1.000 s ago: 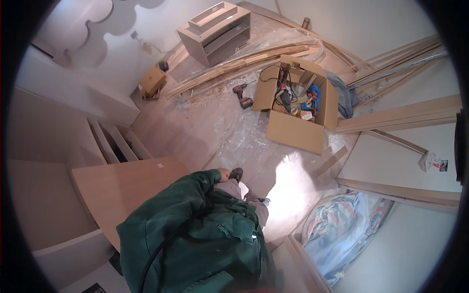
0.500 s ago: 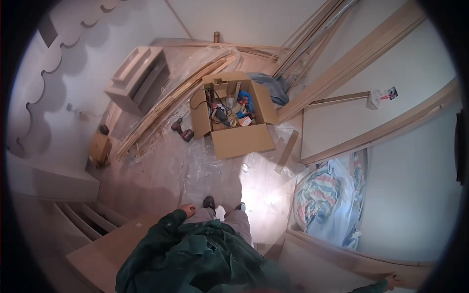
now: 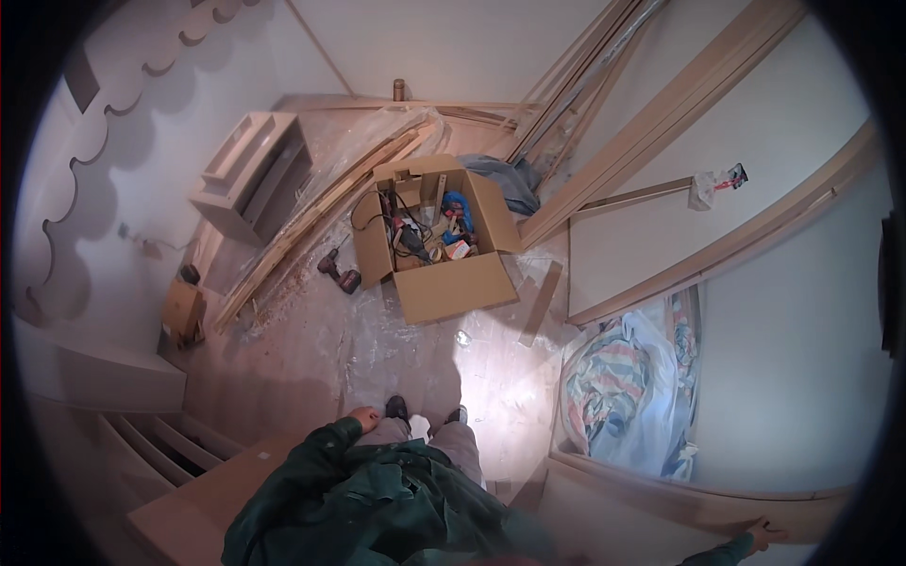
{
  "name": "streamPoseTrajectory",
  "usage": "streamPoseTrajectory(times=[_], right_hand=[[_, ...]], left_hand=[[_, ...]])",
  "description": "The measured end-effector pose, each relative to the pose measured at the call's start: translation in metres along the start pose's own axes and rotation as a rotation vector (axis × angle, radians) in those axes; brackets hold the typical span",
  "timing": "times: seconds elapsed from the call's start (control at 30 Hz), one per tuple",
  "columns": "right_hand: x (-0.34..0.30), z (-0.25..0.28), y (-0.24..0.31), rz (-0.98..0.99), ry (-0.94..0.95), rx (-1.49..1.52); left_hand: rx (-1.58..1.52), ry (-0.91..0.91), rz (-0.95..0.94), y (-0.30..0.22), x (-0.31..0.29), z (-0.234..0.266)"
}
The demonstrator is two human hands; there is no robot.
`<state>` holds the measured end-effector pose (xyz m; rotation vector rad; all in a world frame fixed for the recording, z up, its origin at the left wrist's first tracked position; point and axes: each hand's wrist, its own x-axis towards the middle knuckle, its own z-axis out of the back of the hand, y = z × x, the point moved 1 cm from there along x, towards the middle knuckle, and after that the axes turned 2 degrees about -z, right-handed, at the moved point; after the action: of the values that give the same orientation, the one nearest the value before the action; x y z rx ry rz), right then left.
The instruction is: Unwrapping plastic from metallic strips and preparing them for assembly.
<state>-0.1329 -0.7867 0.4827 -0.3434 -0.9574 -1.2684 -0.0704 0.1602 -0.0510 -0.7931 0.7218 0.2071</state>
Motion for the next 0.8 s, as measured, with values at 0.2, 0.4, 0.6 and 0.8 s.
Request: streamPoseTrajectory(times=[0.2,0.4,0.6,0.8], right_hand=[[-0.018,-0.002,0.016,-0.092,0.069,-0.003],[-0.024,0.014,0.034,-0.097,0.101,0.011],[-0.033,0.026,0.040,-0.152,0.084,0.049],[-0.037,0.031,0.034,-0.140,0.101,0.003]], left_hand=[[0.011,-0.001,0.021,0.013,-0.004,0.001],[-0.043,0.007,0.036,0.019,-0.004,-0.002],[0.005,0.017,0.035,0.014,-0.006,0.004],[0.028,0.043,0.034,0.009,0.002,0.007]])
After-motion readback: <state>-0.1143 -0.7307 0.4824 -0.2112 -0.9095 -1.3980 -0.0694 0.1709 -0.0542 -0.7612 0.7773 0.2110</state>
